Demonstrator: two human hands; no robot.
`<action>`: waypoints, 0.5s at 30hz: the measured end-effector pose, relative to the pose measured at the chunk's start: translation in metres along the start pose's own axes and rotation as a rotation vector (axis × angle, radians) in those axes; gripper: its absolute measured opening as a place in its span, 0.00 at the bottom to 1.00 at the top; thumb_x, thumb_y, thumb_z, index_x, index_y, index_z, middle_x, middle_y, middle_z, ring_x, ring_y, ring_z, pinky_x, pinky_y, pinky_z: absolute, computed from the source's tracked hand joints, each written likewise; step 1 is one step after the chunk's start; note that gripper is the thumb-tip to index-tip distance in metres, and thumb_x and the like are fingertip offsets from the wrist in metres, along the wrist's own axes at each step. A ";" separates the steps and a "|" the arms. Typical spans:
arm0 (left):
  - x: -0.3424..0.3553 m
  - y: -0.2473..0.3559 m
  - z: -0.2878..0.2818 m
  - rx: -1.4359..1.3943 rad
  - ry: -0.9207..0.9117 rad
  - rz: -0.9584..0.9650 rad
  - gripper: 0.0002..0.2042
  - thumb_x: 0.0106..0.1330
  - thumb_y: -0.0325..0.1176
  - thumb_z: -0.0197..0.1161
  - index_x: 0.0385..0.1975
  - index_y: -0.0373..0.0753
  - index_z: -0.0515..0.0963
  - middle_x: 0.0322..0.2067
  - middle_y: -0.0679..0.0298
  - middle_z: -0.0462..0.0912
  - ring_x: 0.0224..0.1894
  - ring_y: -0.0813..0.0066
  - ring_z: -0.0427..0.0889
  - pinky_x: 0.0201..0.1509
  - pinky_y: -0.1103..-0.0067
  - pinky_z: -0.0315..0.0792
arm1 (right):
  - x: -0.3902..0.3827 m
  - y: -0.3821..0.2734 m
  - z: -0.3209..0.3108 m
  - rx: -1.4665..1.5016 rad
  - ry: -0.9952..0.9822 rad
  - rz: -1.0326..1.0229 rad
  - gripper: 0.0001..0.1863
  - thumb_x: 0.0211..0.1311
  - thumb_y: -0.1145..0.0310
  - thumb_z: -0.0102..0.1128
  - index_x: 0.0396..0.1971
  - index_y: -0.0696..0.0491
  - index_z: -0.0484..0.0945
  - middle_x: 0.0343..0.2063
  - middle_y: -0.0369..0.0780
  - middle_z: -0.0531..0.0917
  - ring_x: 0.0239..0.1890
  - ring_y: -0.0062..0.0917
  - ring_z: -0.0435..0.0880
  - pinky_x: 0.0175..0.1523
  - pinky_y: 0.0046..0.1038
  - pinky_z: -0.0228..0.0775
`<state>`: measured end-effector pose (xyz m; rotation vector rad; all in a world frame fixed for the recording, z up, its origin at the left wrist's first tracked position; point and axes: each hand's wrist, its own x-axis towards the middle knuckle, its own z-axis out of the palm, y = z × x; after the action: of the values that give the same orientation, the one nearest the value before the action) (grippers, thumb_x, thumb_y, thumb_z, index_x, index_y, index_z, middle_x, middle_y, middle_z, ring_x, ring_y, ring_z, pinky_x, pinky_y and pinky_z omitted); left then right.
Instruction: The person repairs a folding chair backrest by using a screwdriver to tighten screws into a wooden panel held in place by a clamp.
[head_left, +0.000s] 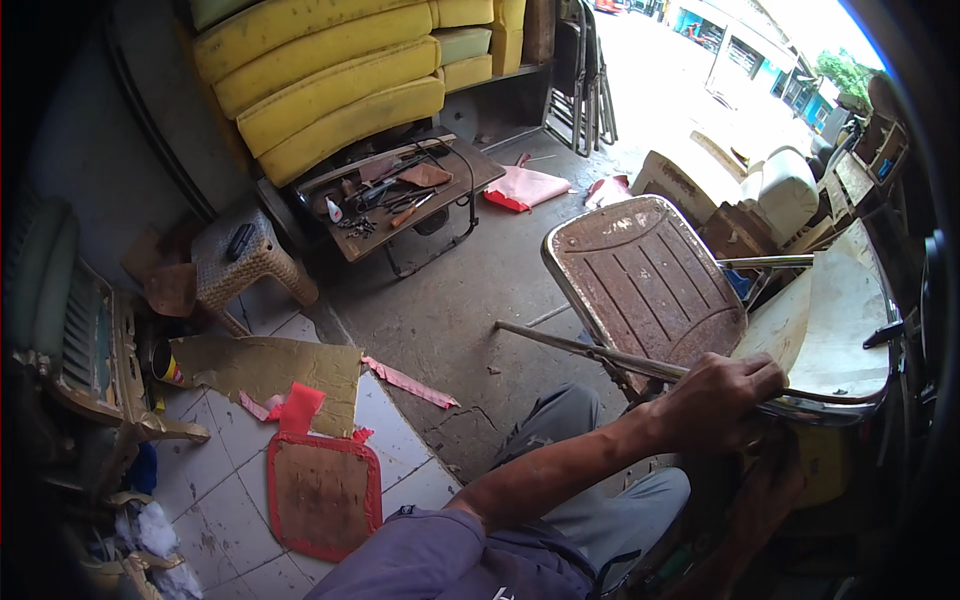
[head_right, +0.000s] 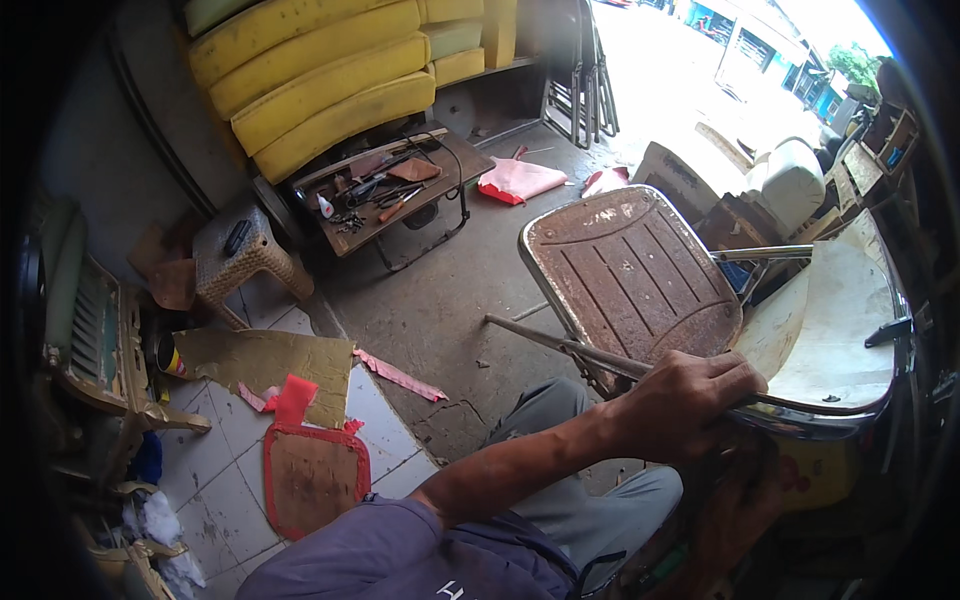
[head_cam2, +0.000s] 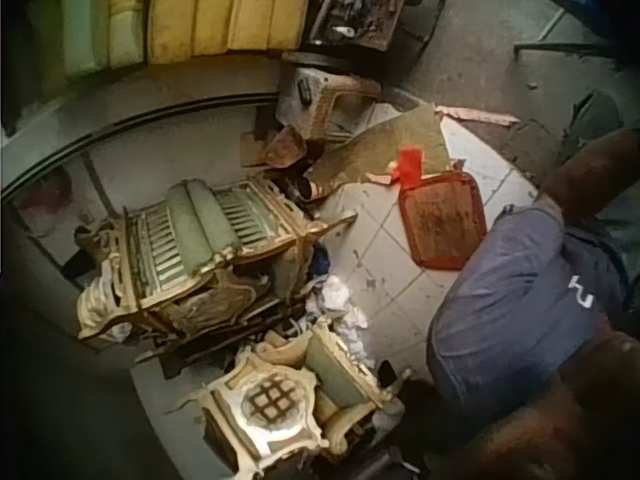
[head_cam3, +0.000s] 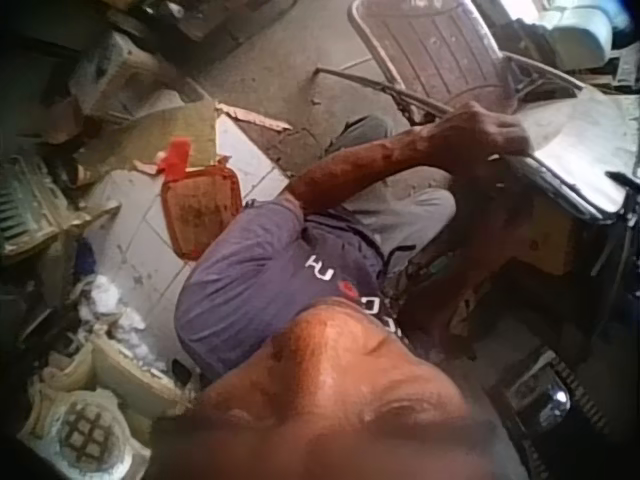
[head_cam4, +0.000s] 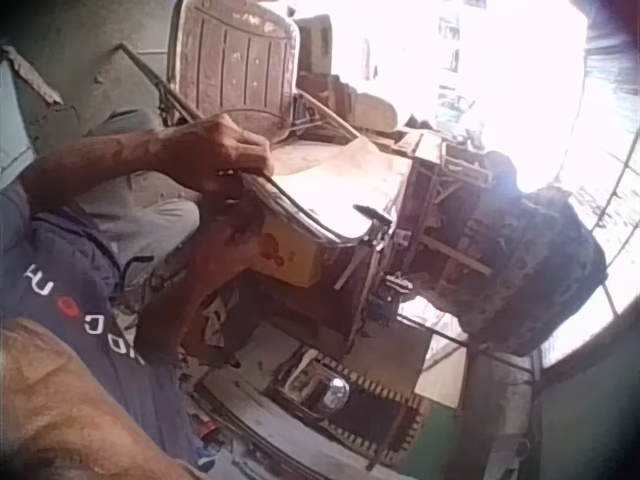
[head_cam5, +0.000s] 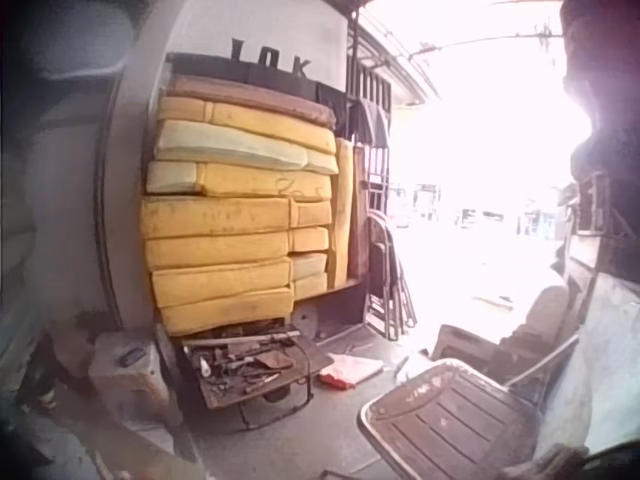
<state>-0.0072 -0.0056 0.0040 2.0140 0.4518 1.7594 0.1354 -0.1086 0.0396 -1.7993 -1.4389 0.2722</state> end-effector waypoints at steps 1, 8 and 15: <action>0.001 0.000 0.000 -0.005 -0.003 -0.001 0.17 0.51 0.35 0.69 0.38 0.38 0.72 0.28 0.57 0.77 0.30 0.53 0.83 0.29 0.63 0.74 | 0.004 0.009 -0.002 -0.085 0.018 -0.085 0.14 0.72 0.66 0.53 0.46 0.62 0.79 0.34 0.40 0.82 0.31 0.21 0.75 0.35 0.28 0.67; 0.001 -0.002 -0.007 -0.038 -0.021 0.013 0.17 0.48 0.33 0.64 0.37 0.35 0.71 0.28 0.55 0.75 0.29 0.50 0.81 0.30 0.62 0.73 | 0.006 0.013 0.018 -0.020 0.107 -0.231 0.21 0.71 0.59 0.52 0.52 0.62 0.77 0.41 0.49 0.84 0.41 0.34 0.83 0.47 0.36 0.74; -0.002 -0.004 -0.003 -0.076 -0.020 0.008 0.18 0.52 0.39 0.65 0.37 0.33 0.72 0.29 0.54 0.75 0.28 0.50 0.80 0.30 0.62 0.72 | 0.007 0.011 0.030 -0.215 0.223 -0.245 0.26 0.72 0.56 0.51 0.58 0.62 0.72 0.49 0.55 0.82 0.50 0.44 0.83 0.53 0.41 0.73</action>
<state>-0.0106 -0.0026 0.0008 1.9813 0.3654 1.7337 0.1272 -0.0896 0.0143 -1.7334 -1.5524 -0.2093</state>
